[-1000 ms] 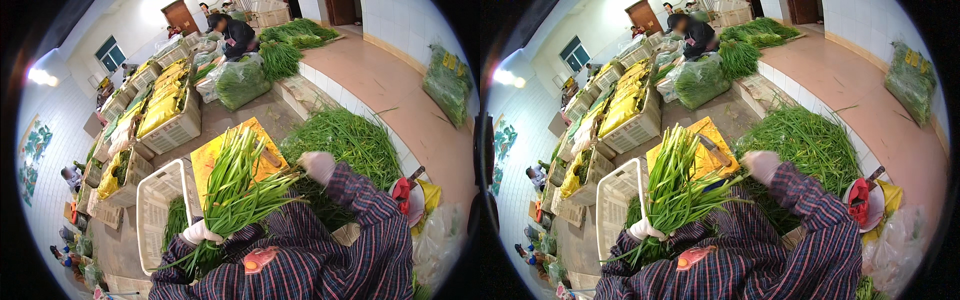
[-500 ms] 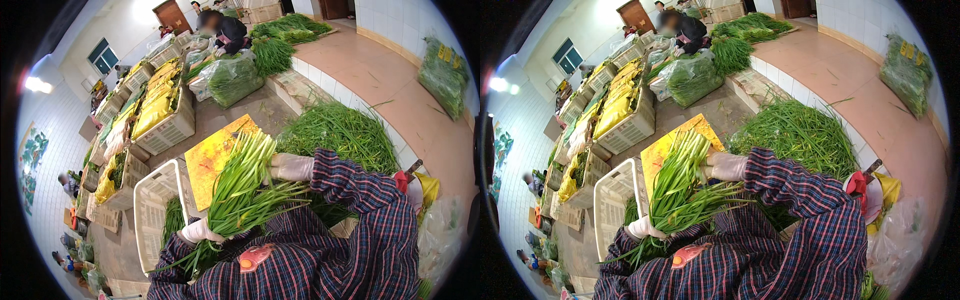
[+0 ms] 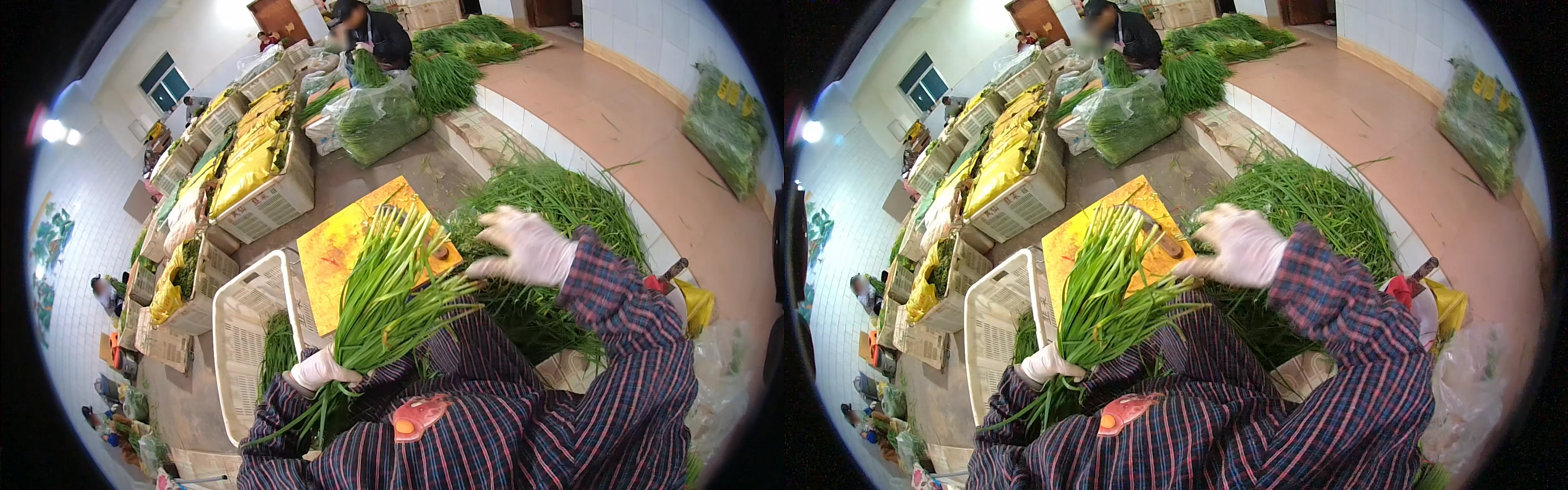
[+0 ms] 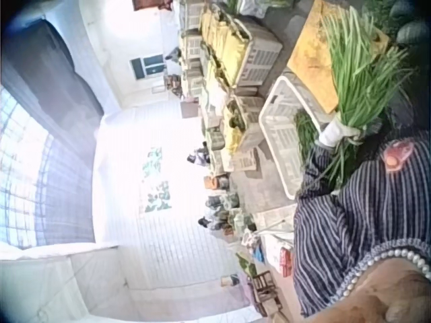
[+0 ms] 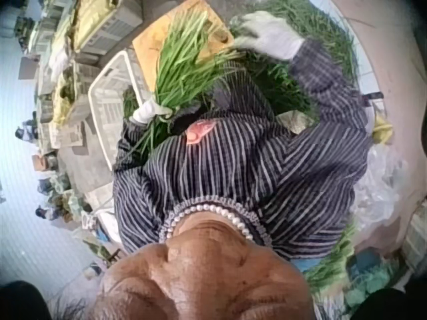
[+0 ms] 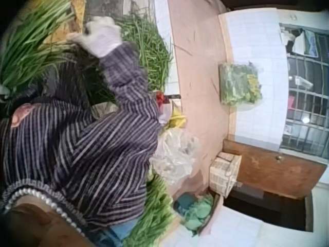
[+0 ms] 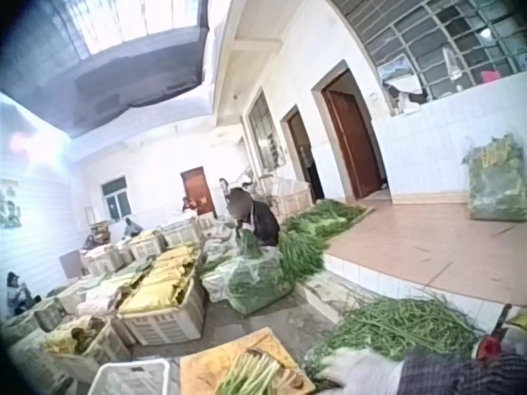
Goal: The person sits on the floor and sorts green leafy vegetables from a white basket. They pick up bunches, align them, and place them on a yellow cutting board. The person then uses a knife to trim the ends of the vegetables and places the trimmed bunches back into the basket.
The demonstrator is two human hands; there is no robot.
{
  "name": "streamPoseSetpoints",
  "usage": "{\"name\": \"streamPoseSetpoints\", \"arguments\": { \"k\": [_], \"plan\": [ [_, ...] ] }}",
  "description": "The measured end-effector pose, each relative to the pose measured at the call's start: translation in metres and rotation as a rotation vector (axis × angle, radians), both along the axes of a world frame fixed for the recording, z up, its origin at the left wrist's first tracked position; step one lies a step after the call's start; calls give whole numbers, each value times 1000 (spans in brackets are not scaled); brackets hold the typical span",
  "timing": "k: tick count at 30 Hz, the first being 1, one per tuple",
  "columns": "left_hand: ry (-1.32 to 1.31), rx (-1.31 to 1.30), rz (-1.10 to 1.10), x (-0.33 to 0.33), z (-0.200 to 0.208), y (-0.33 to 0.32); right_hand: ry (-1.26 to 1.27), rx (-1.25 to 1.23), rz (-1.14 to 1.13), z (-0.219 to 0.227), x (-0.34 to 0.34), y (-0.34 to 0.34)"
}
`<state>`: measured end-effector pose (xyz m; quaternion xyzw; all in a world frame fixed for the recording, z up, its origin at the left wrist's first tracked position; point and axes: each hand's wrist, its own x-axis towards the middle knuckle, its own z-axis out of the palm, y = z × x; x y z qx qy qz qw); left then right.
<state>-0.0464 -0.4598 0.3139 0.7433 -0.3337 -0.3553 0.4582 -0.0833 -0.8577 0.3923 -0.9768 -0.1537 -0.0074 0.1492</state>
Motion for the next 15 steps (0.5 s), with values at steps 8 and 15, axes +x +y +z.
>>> {"name": "streamPoseSetpoints", "arguments": {
  "k": [8,15],
  "plan": [
    [218,-24,118,-7,4,-33,-265,195,-20,-59,-1,63],
    [426,-56,226,-14,-4,-25,-518,-554,-223,-80,34,31]
  ]
}}
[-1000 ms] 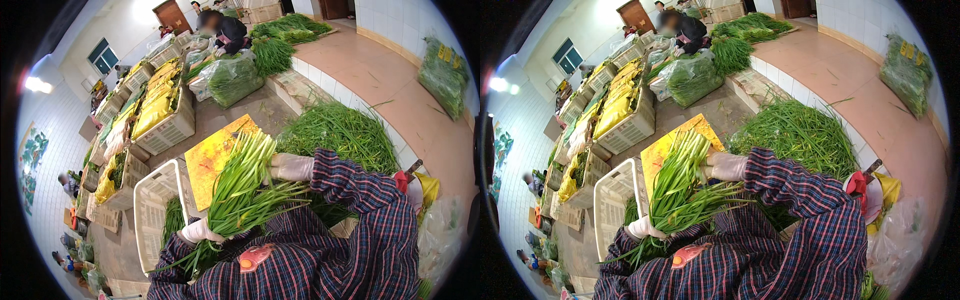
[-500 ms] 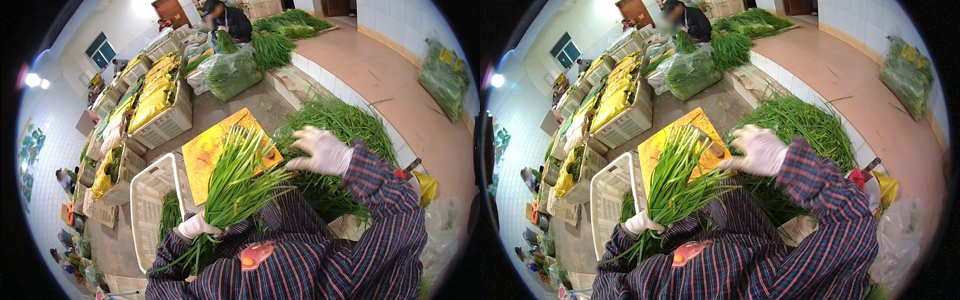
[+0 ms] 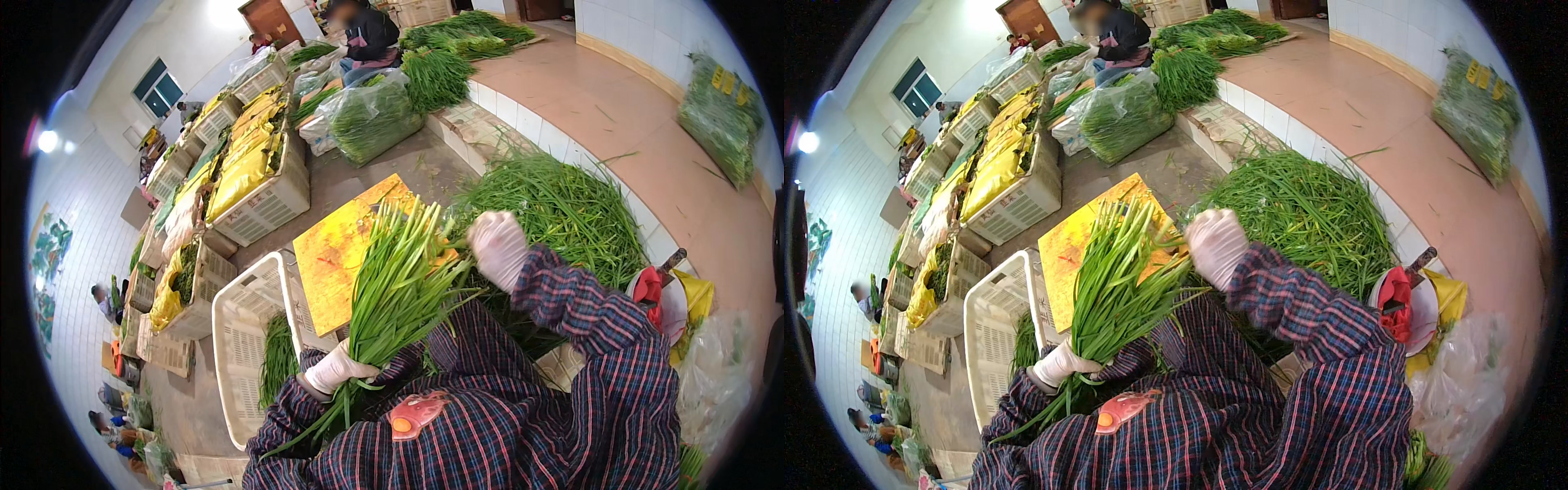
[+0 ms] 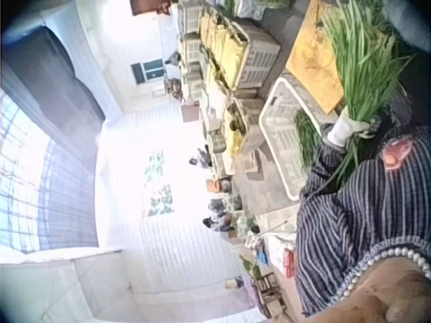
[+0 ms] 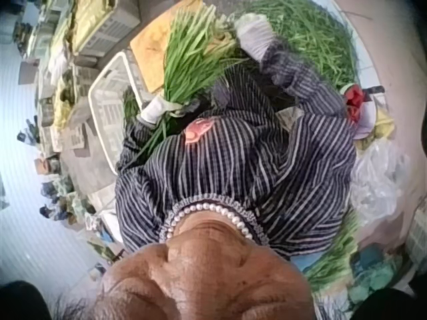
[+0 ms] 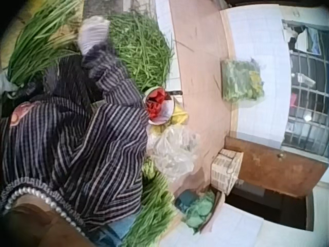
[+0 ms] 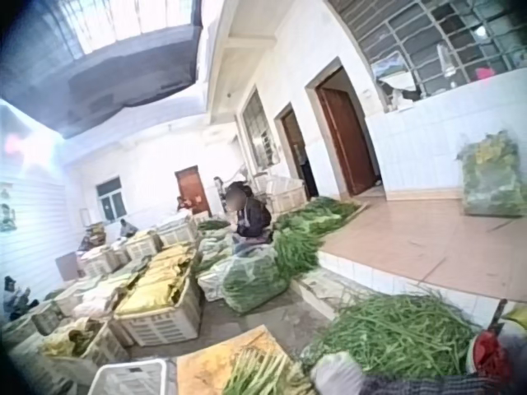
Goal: The person sits on the floor and sorts green leafy vegetables from a white basket. They pick up bunches, align them, and place them on a yellow cutting board. The person then uses a knife to trim the ends of the vegetables and places the trimmed bunches back into the basket.
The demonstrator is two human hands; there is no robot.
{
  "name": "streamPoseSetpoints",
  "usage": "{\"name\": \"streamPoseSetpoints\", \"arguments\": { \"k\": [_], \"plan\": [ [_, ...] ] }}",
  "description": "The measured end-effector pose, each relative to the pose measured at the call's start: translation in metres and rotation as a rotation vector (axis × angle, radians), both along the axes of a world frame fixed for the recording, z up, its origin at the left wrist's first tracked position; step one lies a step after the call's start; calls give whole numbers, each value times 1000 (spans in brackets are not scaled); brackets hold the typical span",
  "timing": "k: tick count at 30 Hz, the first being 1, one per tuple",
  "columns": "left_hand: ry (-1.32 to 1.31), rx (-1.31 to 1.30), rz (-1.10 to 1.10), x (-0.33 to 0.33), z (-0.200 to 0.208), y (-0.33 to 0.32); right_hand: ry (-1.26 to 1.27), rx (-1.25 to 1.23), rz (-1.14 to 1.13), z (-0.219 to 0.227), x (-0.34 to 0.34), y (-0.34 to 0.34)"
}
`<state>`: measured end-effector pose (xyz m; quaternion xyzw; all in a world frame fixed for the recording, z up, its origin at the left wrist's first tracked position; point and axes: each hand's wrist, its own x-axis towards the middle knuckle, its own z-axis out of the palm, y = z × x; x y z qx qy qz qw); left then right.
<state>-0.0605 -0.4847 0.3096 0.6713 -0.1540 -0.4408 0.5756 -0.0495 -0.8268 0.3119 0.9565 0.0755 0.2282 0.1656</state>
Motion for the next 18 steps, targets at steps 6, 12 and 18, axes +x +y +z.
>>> {"name": "streamPoseSetpoints", "arguments": {
  "k": [6,12,18],
  "plan": [
    [-1,-33,-91,7,-17,-9,612,188,-682,-31,5,-168],
    [-140,-13,47,-6,-12,0,134,604,-20,31,-8,-26],
    [-94,-45,85,-8,-9,-25,109,937,150,16,-2,18]
  ]
}}
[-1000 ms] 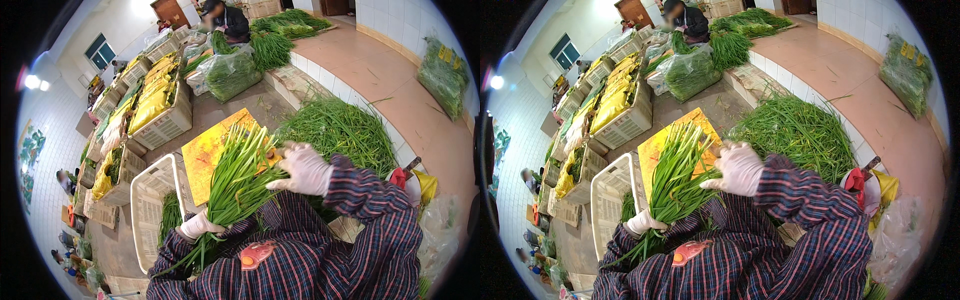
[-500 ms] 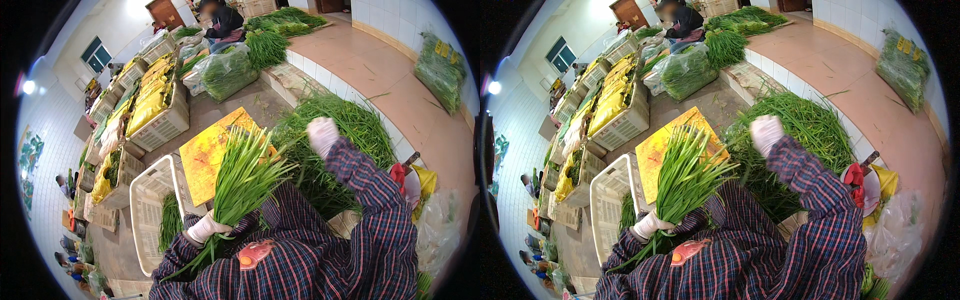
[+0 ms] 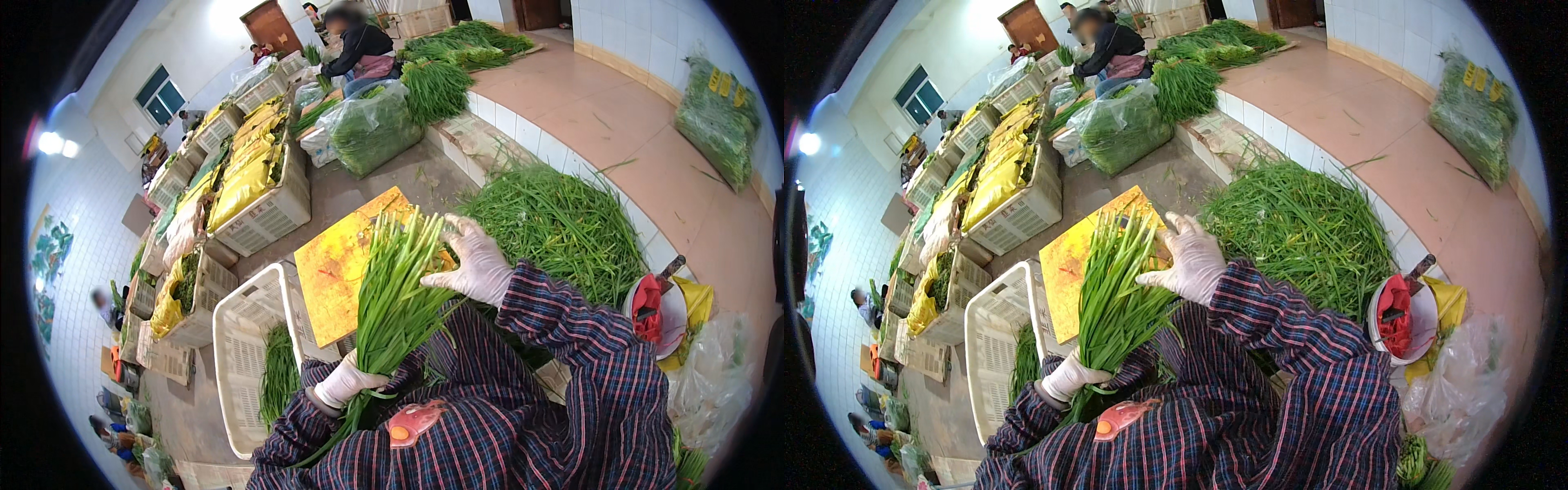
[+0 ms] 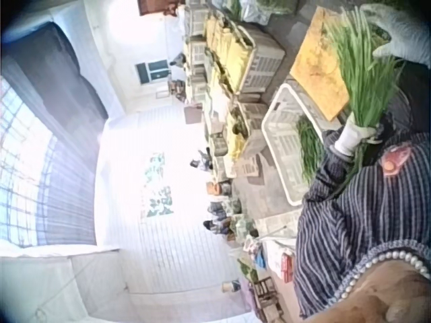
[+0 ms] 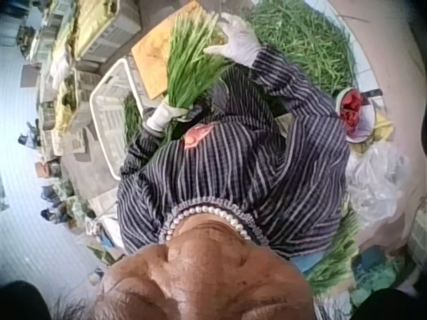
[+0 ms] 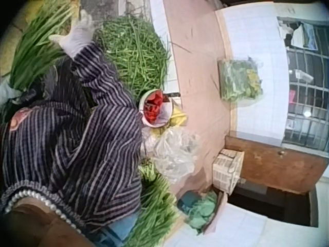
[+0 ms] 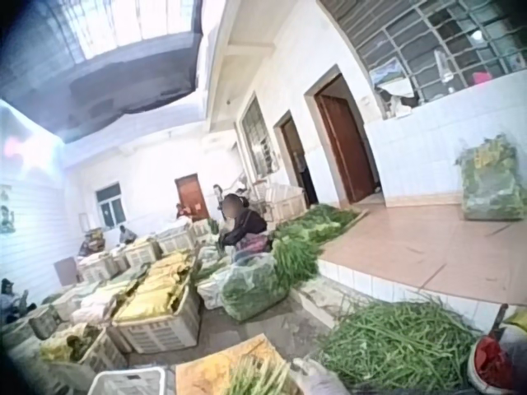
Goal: The person sits on the floor and sorts green leafy vegetables from a white basket. They pick up bunches, align them, and place them on a yellow cutting board. The person then uses a knife to trim the ends of the vegetables and places the trimmed bunches back into the basket.
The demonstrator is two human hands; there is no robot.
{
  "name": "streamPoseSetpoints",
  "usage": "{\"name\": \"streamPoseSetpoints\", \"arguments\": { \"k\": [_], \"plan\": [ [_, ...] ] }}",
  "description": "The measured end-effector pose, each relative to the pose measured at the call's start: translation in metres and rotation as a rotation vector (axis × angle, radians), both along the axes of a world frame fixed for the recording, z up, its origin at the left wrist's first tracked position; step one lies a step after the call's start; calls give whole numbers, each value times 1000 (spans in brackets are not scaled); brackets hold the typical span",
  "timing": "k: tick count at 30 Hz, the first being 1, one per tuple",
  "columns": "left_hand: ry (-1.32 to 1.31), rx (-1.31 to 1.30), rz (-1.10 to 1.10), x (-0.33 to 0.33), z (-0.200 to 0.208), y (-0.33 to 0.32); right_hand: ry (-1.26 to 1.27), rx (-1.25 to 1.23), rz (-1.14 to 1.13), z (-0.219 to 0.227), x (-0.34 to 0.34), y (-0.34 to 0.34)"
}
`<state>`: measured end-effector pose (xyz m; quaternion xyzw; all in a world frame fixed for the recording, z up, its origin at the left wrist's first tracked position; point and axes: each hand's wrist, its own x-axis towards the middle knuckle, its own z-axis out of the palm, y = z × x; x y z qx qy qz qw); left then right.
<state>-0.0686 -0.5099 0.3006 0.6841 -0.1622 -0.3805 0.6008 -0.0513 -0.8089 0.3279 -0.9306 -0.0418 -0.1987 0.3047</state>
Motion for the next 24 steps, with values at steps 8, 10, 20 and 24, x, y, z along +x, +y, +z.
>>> {"name": "streamPoseSetpoints", "arguments": {
  "k": [8,10,20,24],
  "plan": [
    [-17,-45,-8,-3,1,1,-71,3,-14,-10,5,11],
    [-3,-17,-19,1,0,-7,-244,-349,-178,-11,9,4],
    [374,-152,30,-2,0,20,582,-730,-642,5,-8,-139],
    [441,-357,-1,-10,-1,24,751,-99,-72,-24,-1,-119]
  ]
}}
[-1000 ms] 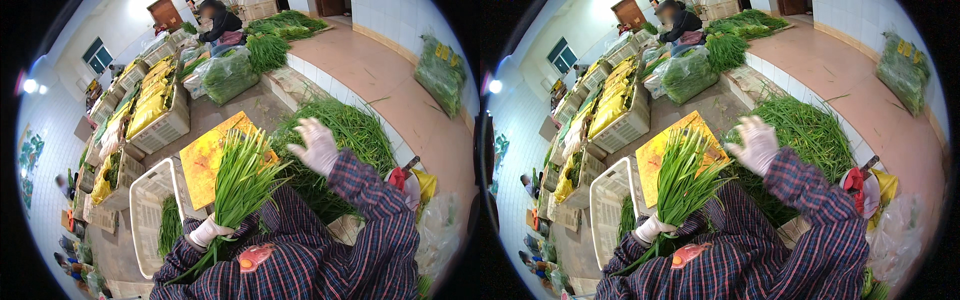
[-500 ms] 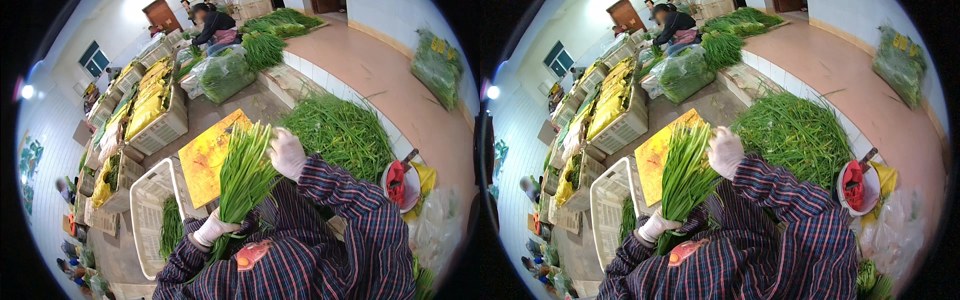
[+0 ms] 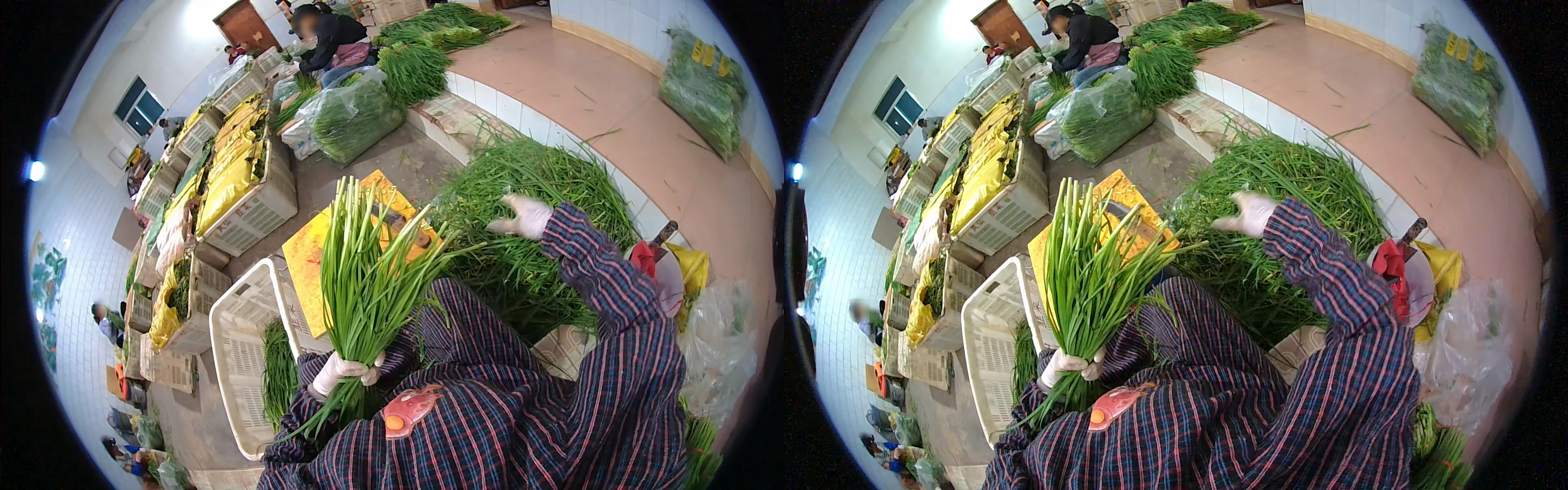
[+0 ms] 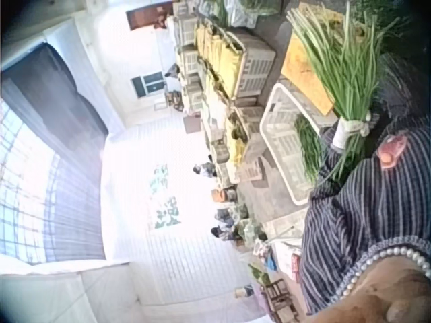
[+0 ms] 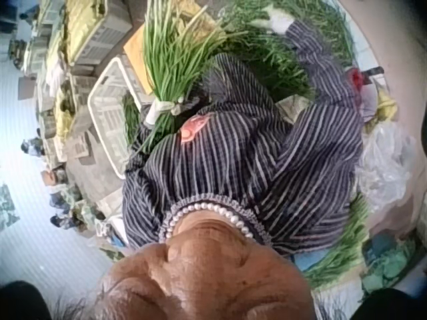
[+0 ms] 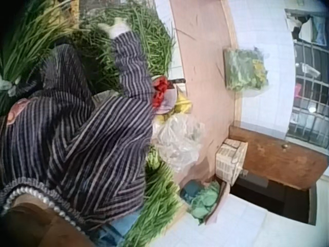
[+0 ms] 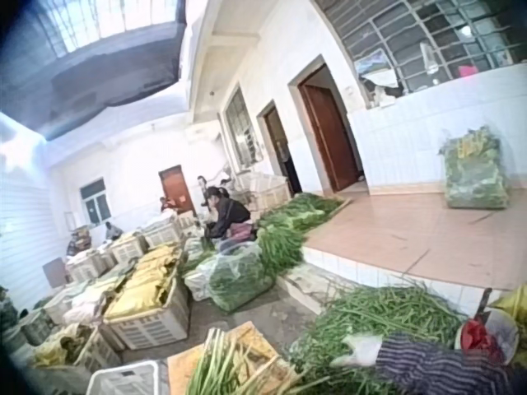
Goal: The person sits on the floor and sorts green leafy vegetables from a white basket. They pick up bunches, align them, and place them on a yellow cutting board. The person then uses a knife to trim the ends of the vegetables and places the trimmed bunches back into the basket.
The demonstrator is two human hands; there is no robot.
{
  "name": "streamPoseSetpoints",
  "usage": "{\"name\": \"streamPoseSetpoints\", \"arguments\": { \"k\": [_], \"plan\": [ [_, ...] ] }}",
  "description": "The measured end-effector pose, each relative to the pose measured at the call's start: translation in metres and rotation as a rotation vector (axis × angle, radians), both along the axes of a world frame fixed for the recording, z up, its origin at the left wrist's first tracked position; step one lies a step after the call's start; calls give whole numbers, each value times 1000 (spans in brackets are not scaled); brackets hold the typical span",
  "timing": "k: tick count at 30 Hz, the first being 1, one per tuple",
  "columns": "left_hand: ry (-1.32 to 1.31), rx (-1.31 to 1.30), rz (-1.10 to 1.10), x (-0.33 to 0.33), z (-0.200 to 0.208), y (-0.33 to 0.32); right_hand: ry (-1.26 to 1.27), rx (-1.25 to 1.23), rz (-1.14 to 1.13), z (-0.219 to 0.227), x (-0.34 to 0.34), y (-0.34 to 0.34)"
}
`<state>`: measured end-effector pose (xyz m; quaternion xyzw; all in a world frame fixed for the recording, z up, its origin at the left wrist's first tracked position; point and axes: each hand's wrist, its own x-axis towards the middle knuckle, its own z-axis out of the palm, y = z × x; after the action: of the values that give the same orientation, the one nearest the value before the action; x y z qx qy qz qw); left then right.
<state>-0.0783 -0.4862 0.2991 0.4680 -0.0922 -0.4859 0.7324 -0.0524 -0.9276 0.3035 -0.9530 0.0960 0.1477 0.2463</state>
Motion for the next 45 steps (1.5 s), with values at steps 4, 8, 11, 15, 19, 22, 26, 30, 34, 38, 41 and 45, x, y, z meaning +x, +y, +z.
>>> {"name": "streamPoseSetpoints", "arguments": {
  "k": [4,8,11,15,19,22,26,30,34,38,41,45],
  "plan": [
    [82,-139,-142,12,-14,-6,32,1011,179,-45,-4,51],
    [65,-114,-94,2,-3,-3,-33,1047,171,-21,-4,65],
    [53,-82,-112,5,-3,4,-143,894,85,-26,4,17],
    [10,-60,-159,10,-5,0,-232,320,-321,-58,-11,-68],
    [-9,-9,-170,13,-8,6,-325,183,-131,12,-25,-3],
    [-52,72,-197,9,0,8,-157,441,424,34,12,46],
    [-200,198,-395,17,14,-9,-184,565,1053,-3,50,54],
    [-115,128,-333,13,21,-3,-6,508,418,29,29,29],
    [-108,53,-360,25,-7,24,-5,-560,-54,18,23,-32],
    [-109,55,-365,20,6,12,-11,374,402,74,8,28],
    [-265,189,-486,27,16,-10,105,735,754,49,29,61],
    [-203,221,-397,15,29,-11,-198,717,823,52,18,49]
  ]
}}
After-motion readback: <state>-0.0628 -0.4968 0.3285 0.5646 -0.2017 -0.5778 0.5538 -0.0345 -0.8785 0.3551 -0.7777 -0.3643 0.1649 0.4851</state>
